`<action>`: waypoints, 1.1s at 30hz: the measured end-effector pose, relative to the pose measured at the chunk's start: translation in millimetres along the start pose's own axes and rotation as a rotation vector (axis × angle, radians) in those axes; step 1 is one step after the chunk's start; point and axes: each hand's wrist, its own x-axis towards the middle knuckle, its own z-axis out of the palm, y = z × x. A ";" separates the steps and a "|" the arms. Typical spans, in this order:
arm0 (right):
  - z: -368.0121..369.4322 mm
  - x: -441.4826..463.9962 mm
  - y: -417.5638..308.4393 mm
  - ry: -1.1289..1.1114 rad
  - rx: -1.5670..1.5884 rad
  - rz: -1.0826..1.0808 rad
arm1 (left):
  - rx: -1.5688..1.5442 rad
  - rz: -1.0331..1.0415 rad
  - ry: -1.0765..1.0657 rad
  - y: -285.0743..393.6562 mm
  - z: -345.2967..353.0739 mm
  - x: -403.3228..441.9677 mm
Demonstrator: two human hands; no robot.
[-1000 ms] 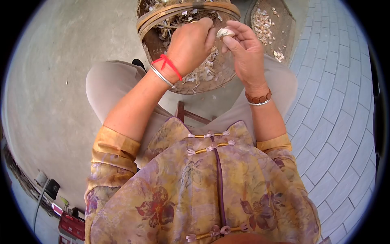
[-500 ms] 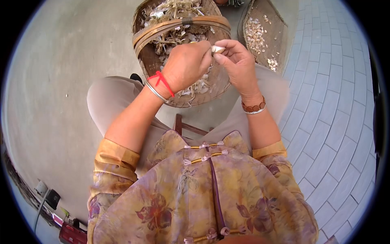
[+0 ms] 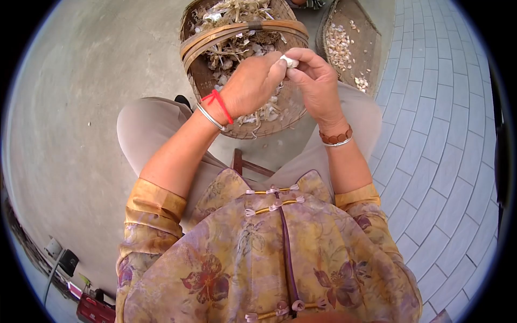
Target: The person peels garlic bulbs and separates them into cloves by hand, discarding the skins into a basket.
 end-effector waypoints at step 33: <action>8.0 5.1 4.7 0.228 0.513 0.275 | 0.100 -0.038 0.286 0.7 6.8 -1.0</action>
